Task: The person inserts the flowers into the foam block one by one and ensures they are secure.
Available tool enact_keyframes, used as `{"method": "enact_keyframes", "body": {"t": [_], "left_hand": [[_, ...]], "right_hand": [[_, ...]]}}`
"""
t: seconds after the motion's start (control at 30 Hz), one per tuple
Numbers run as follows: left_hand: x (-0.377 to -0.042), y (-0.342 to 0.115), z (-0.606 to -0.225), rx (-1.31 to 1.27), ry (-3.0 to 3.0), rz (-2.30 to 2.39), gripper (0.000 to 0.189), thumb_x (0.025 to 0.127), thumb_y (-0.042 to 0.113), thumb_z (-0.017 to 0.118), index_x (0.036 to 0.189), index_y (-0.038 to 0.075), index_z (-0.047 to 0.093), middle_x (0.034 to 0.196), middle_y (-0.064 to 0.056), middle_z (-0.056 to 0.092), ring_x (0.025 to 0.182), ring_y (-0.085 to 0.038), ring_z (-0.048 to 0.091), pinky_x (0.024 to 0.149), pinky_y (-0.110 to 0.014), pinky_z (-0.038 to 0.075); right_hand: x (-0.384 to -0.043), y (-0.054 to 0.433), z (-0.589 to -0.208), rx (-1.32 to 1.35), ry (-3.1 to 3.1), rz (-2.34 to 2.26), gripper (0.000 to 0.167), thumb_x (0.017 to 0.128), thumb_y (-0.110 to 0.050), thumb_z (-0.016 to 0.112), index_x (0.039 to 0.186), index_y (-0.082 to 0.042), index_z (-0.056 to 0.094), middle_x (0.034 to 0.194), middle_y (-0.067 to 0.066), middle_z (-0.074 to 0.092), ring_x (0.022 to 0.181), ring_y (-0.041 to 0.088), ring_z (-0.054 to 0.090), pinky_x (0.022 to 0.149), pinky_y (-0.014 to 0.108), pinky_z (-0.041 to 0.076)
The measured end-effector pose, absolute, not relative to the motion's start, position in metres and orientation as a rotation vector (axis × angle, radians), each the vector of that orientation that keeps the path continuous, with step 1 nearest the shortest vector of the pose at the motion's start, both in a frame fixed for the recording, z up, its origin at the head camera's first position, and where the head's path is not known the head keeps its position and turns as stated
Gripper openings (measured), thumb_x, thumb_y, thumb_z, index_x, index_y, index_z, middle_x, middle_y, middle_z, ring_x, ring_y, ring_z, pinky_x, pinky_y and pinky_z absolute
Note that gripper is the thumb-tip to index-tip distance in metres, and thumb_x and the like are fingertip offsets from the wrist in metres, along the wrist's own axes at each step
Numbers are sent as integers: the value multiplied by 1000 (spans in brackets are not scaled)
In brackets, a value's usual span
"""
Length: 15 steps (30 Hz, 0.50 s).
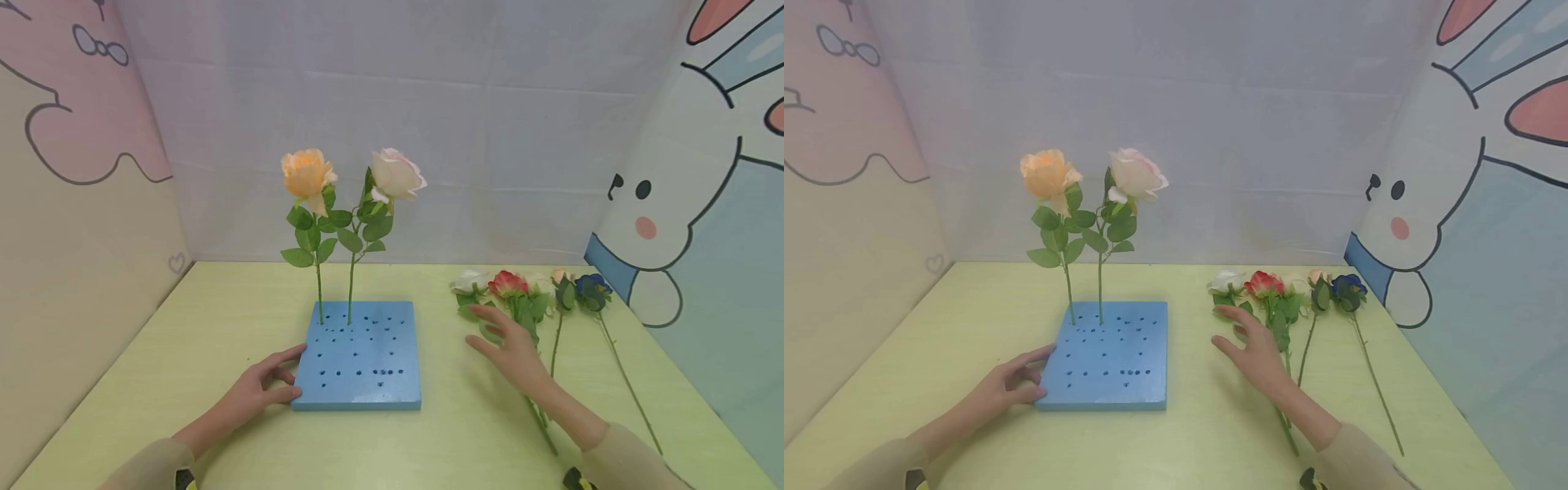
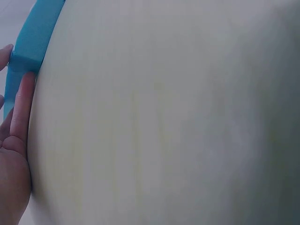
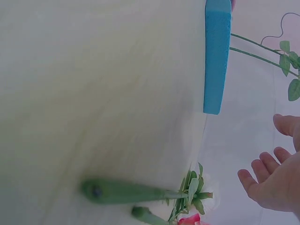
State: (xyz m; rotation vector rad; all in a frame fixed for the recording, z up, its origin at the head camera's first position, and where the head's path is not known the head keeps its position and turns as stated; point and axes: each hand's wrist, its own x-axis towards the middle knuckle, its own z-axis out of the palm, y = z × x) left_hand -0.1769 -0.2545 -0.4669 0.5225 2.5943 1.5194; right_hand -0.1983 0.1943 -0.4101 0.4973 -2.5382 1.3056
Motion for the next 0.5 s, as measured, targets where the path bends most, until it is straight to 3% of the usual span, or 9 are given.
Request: {"method": "enact_keyframes", "body": {"t": [0.5], "left_hand": [[-177, -254, -466, 496, 2613, 1486, 71, 87, 25, 75, 150, 19, 43, 137, -11, 54, 92, -2, 59, 82, -18, 41]], "right_hand": [[-193, 212, -414, 535, -2611, 1066, 59, 89, -19, 74, 142, -9, 50, 140, 14, 58, 124, 35, 58, 95, 45, 52]]}}
